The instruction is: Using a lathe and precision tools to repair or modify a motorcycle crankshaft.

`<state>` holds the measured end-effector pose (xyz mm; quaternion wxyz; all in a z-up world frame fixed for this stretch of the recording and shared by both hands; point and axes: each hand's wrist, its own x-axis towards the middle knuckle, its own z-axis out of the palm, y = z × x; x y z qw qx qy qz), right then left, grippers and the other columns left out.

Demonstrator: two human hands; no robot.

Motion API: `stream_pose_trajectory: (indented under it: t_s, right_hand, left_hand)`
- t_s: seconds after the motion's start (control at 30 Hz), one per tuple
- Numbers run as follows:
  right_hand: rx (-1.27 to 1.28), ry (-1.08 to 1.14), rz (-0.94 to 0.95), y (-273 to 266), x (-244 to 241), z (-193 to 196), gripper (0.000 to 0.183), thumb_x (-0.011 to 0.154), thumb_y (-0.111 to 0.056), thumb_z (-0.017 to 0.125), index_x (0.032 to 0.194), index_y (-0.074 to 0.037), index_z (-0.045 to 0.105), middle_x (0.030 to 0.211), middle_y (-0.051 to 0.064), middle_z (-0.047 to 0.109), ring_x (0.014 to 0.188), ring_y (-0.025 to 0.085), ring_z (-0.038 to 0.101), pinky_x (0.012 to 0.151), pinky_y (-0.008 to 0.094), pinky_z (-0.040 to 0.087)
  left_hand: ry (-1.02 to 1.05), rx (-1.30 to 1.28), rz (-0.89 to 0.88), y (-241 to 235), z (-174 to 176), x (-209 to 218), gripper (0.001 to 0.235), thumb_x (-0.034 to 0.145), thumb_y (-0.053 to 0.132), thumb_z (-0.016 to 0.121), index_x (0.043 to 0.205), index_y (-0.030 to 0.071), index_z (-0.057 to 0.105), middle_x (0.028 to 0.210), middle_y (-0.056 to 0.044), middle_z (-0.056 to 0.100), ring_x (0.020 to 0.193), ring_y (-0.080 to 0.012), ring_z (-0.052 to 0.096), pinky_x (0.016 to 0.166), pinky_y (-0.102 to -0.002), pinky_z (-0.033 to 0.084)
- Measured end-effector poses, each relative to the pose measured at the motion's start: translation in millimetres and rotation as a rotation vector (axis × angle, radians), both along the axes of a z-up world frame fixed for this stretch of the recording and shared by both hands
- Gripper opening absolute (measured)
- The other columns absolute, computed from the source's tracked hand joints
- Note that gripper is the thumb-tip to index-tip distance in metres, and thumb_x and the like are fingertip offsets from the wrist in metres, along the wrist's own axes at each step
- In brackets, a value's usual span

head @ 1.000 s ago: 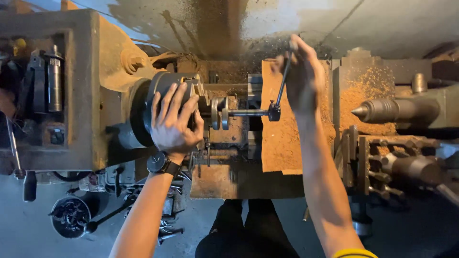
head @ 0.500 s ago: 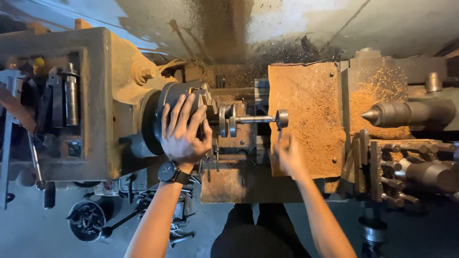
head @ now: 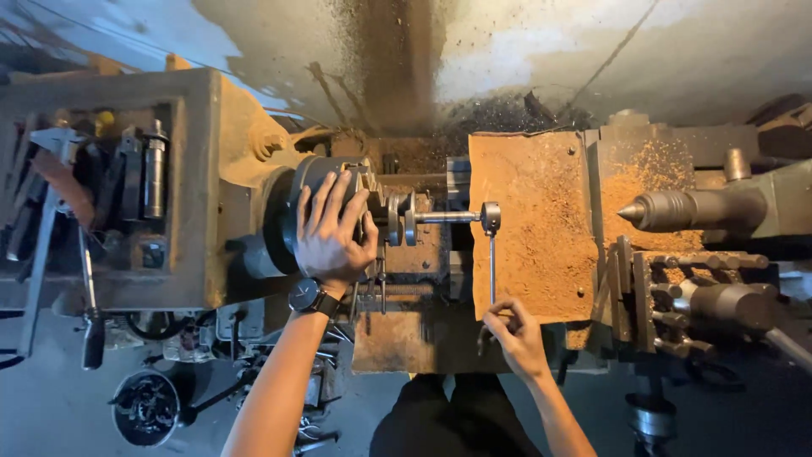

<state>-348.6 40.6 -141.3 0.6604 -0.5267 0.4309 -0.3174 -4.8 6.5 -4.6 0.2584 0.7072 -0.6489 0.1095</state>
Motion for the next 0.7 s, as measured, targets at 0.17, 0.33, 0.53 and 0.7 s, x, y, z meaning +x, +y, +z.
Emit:
stream_pose_trajectory:
  t_s: [0.17, 0.33, 0.53, 0.7]
  right_hand:
    - [0.483, -0.115, -0.132, -81.9, 28.3, -56.7, 0.045, 0.096, -0.051, 0.048, 0.105, -0.008, 0.056, 0.091, 0.016, 0.08, 0.081, 0.028, 0.078, 0.077, 0.04, 0.063]
    - [0.269, -0.472, -0.132, -224.6, 81.7, -23.9, 0.062, 0.098, -0.061, 0.039, 0.121, -0.006, 0.054, 0.098, 0.022, 0.076, 0.078, 0.024, 0.068, 0.076, 0.039, 0.05]
    - [-0.03, -0.855, -0.052, -92.3, 11.1, 4.7, 0.05, 0.114, -0.05, 0.049, 0.122, -0.001, 0.054, 0.1, 0.013, 0.064, 0.082, 0.029, 0.068, 0.078, 0.048, 0.059]
    - [0.374, -0.311, 0.084, -119.4, 7.6, -99.6, 0.07, 0.096, -0.069, 0.034, 0.123, -0.006, 0.047, 0.091, 0.029, 0.072, 0.083, 0.038, 0.075, 0.074, 0.045, 0.058]
  left_hand:
    - [0.02, -0.011, 0.001, 0.3, -0.4, 0.7, 0.034, 0.086, 0.018, 0.068, 0.119, 0.012, 0.075, 0.14, -0.016, 0.064, 0.135, -0.0342, 0.057, 0.119, -0.055, 0.037]
    - [0.024, -0.027, 0.016, 6.6, -9.7, 0.1, 0.03, 0.088, 0.018, 0.068, 0.118, 0.014, 0.075, 0.142, -0.013, 0.064, 0.136, -0.0321, 0.057, 0.12, -0.054, 0.037]
    - [0.022, -0.032, -0.003, 3.5, -0.6, -0.4, 0.033, 0.086, 0.018, 0.068, 0.118, 0.013, 0.074, 0.141, -0.014, 0.064, 0.135, -0.0324, 0.056, 0.119, -0.054, 0.036]
    - [0.019, -0.042, 0.01, 2.5, -1.3, 0.3, 0.032, 0.086, 0.019, 0.068, 0.116, 0.013, 0.074, 0.139, -0.014, 0.065, 0.134, -0.0329, 0.056, 0.118, -0.054, 0.037]
